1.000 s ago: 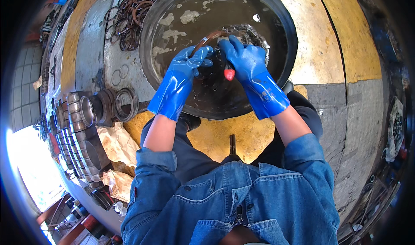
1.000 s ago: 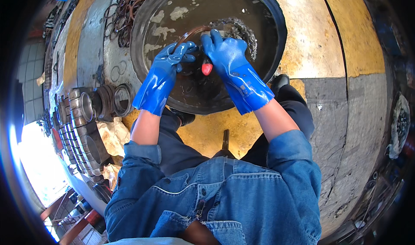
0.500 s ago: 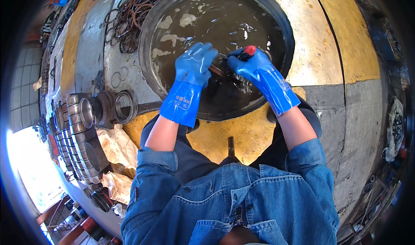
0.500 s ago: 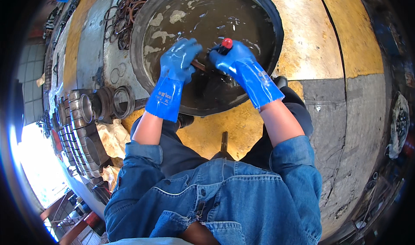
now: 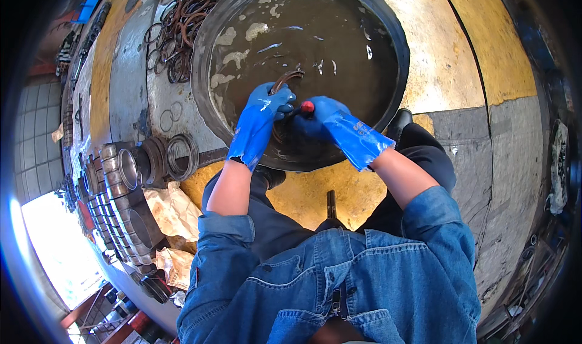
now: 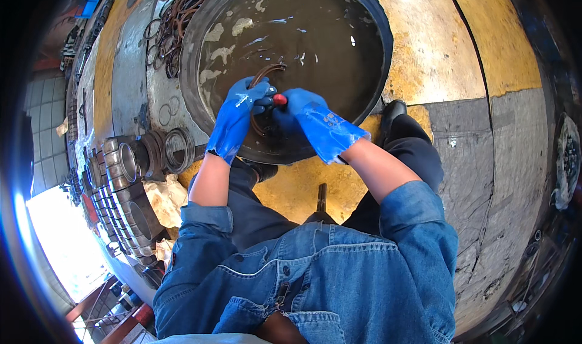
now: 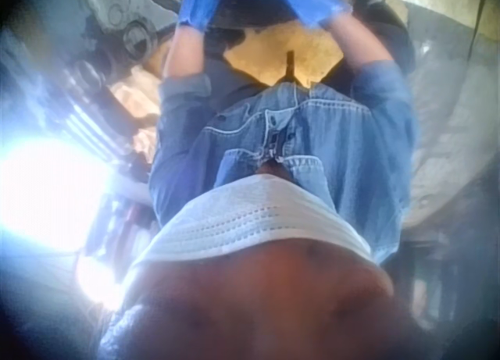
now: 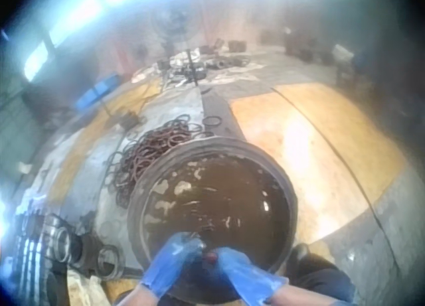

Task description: The person is cleaning a metal ring by scrubbing it with a brush inside a bucket of liquid.

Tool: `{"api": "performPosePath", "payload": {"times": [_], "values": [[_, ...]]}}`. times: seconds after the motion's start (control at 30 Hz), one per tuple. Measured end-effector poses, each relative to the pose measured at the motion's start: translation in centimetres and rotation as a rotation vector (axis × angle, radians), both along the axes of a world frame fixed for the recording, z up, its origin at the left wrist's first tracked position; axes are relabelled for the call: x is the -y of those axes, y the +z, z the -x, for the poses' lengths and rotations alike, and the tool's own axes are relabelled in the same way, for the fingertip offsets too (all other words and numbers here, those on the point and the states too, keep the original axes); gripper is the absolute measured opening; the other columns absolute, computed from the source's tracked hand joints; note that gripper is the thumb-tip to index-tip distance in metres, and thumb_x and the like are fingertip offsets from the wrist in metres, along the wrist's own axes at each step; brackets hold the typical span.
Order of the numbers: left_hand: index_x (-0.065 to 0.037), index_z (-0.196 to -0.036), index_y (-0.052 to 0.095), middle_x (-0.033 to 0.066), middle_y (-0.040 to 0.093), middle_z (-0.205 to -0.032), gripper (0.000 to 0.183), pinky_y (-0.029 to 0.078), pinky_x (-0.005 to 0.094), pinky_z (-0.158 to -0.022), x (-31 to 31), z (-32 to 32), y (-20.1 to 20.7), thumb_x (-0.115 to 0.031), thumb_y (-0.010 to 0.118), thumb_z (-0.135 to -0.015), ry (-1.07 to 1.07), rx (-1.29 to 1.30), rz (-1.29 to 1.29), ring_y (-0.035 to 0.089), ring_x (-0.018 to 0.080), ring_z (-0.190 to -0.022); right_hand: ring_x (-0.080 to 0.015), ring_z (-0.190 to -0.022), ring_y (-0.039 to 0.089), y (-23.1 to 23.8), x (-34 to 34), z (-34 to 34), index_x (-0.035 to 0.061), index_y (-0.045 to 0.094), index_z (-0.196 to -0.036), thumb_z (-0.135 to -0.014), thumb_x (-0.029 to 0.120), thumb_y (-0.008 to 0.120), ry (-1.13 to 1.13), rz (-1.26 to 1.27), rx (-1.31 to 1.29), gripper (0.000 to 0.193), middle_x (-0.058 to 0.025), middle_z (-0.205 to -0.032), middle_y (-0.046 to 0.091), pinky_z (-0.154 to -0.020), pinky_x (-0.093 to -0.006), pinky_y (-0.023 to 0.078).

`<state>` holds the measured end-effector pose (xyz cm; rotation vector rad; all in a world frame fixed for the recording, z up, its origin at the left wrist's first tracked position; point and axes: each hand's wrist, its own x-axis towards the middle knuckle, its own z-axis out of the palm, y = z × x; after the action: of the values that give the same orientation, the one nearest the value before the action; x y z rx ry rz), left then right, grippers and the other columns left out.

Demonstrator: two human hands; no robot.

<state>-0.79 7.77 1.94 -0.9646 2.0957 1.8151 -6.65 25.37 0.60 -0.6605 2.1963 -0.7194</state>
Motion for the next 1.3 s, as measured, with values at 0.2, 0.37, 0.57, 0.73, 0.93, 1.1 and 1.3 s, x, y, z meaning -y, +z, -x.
{"api": "performPosePath", "payload": {"times": [0.2, 0.37, 0.57, 0.73, 0.93, 1.1, 1.3], "values": [[-0.002, -0.131, 0.064, 0.0080, 0.076, -0.103, 0.036, 0.052, 0.0255, -0.065, 0.9, -0.2, -1.0, -0.020, 0.067, -0.100, 0.107, -0.104, -0.009, 0.070, 0.0130, -0.079, -0.0280, -0.096, 0.075, -1.1, -1.3, 3.8, 0.0102, 0.076, -0.114, -0.094, 0.030, 0.066, -0.481, 0.493, 0.053, 0.030, -0.0143, -0.103, 0.078, -0.087, -0.0377, 0.058], [-0.003, -0.129, 0.066, 0.0055, 0.075, -0.096, 0.035, 0.048, 0.0243, -0.059, 3.1, -1.0, -1.0, -0.021, 0.069, -0.099, 0.130, -0.203, -0.145, 0.062, 0.0090, -0.069, -0.0231, -0.097, 0.074, 2.2, 0.6, 1.3, 0.0044, 0.073, -0.120, -0.096, 0.019, 0.068, -0.199, 1.009, 0.024, 0.028, -0.0123, -0.110, 0.077, -0.087, -0.0353, 0.058], [-0.005, -0.128, 0.067, 0.0024, 0.070, -0.086, 0.033, 0.032, 0.0219, -0.048, 2.0, -0.6, 1.6, -0.021, 0.070, -0.099, 0.213, -0.132, -0.274, 0.044, 0.0044, -0.052, -0.0173, -0.089, 0.073, 0.7, 1.1, 3.1, 0.0066, 0.075, -0.115, -0.094, 0.022, 0.072, -0.601, 0.764, -0.013, 0.026, -0.0099, -0.099, 0.078, -0.085, -0.0311, 0.058], [-0.006, -0.130, 0.066, 0.0016, 0.069, -0.083, 0.035, 0.032, 0.0215, -0.048, 2.0, -0.2, 0.6, -0.021, 0.071, -0.098, 0.226, -0.158, -0.239, 0.044, 0.0041, -0.051, -0.0139, -0.083, 0.071, -2.2, 0.7, 5.0, 0.0032, 0.077, -0.109, -0.095, 0.014, 0.070, -0.879, 0.852, 0.363, 0.019, -0.0068, -0.095, 0.078, -0.077, -0.0289, 0.058], [-0.009, -0.122, 0.071, 0.0036, 0.072, -0.081, 0.028, 0.035, 0.0215, -0.046, 2.5, -1.0, -0.3, -0.022, 0.074, -0.097, 0.322, -0.213, -0.170, 0.048, 0.0051, -0.050, -0.0235, -0.096, 0.076, 3.2, 2.7, -0.1, 0.0069, 0.076, -0.114, -0.093, 0.023, 0.072, -0.376, 0.869, -0.341, 0.026, -0.0138, -0.103, 0.078, -0.085, -0.0342, 0.059], [-0.003, -0.134, 0.066, 0.0025, 0.068, -0.076, 0.038, 0.028, 0.0217, -0.042, 0.9, -0.3, 1.2, -0.020, 0.070, -0.100, 0.211, -0.273, -0.125, 0.045, 0.0049, -0.046, -0.0125, -0.077, 0.068, -2.5, 1.1, 5.2, 0.0002, 0.074, -0.105, -0.097, 0.025, 0.070, -0.823, 0.742, 0.235, 0.027, -0.0045, -0.092, 0.075, -0.072, -0.0278, 0.054], [-0.004, -0.134, 0.066, 0.0008, 0.069, -0.077, 0.037, 0.030, 0.0225, -0.043, 2.9, -0.5, 0.7, -0.022, 0.067, -0.103, 0.292, -0.364, -0.137, 0.045, 0.0049, -0.045, -0.0157, -0.072, 0.065, -2.8, -2.4, 2.7, -0.0008, 0.072, -0.102, -0.092, 0.038, 0.073, -0.795, 0.611, 0.605, 0.040, -0.0071, -0.085, 0.072, -0.066, -0.0302, 0.050]]}}
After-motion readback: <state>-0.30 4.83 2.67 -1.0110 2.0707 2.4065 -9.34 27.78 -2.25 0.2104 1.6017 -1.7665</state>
